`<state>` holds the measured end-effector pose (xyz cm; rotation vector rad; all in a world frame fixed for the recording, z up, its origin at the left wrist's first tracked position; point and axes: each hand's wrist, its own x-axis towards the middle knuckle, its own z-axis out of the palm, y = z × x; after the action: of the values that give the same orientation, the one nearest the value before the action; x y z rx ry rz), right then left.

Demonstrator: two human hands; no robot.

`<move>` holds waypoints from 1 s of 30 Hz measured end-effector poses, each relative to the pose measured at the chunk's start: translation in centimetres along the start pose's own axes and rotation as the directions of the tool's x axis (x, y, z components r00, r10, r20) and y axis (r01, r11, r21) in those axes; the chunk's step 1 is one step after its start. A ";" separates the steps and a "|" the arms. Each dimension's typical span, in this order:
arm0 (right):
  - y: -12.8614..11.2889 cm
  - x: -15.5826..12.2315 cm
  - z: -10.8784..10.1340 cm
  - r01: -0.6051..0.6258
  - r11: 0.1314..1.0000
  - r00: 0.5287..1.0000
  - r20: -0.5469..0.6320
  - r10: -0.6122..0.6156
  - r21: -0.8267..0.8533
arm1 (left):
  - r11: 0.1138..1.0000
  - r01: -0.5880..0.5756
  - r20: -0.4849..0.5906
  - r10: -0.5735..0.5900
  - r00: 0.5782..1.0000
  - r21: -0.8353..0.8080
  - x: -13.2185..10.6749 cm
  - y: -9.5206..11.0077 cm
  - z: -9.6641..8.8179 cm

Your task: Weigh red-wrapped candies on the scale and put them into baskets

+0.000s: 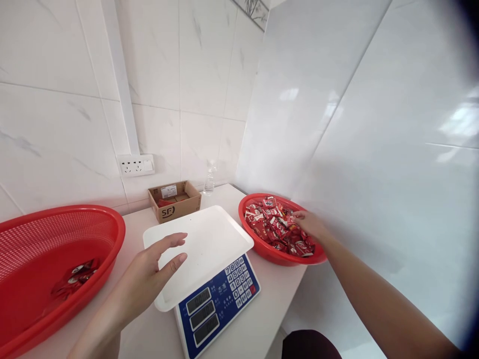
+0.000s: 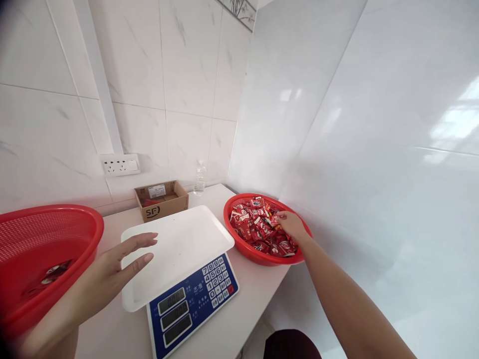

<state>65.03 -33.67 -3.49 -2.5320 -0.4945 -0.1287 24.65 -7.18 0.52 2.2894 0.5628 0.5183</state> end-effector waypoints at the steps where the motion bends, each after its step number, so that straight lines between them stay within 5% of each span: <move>1: -0.3 0.0 -0.5 -0.003 1.000 1.000 -0.018 0.004 0.020 | 1.000 0.002 0.000 -0.002 1.000 0.003 0.0 0.0 0.0; 4: -1.3 -0.3 -1.2 -0.037 0.993 0.999 0.025 0.034 0.108 | 1.000 0.002 0.000 -0.002 1.000 0.013 0.0 0.0 0.0; 7: -2.0 -1.1 -0.5 -0.027 0.986 0.978 0.211 -0.009 0.165 | 1.000 -0.009 0.006 0.009 1.000 0.022 0.0 0.1 0.0; 11: -2.4 -2.5 2.0 0.158 0.987 0.934 0.331 -0.137 -0.039 | 1.000 -0.011 0.014 0.011 1.000 0.028 -0.1 0.3 0.0; 15: -3.1 -2.8 3.3 0.143 0.966 0.972 0.216 -0.095 -0.216 | 1.000 -0.010 -0.006 0.010 1.000 0.017 -0.1 0.5 -0.1; 20: -7.0 -3.6 1.8 0.188 0.981 0.981 -0.048 -0.189 -0.041 | 1.000 0.010 -0.016 -0.010 1.000 0.009 -0.3 0.6 -0.3; 25: -13.7 -7.7 1.8 0.402 0.897 0.902 0.086 -0.422 0.183 | 1.000 0.020 0.013 -0.020 1.000 0.006 -0.4 0.6 -0.3; 30: -17.7 -10.8 4.6 0.348 0.828 0.760 0.385 -0.523 0.439 | 0.999 0.031 0.001 -0.031 1.000 0.018 -0.5 0.8 -0.9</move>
<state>48.32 -20.85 -0.59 -2.0359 -1.2129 0.4158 23.96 -7.48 1.58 2.2937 0.6038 0.4987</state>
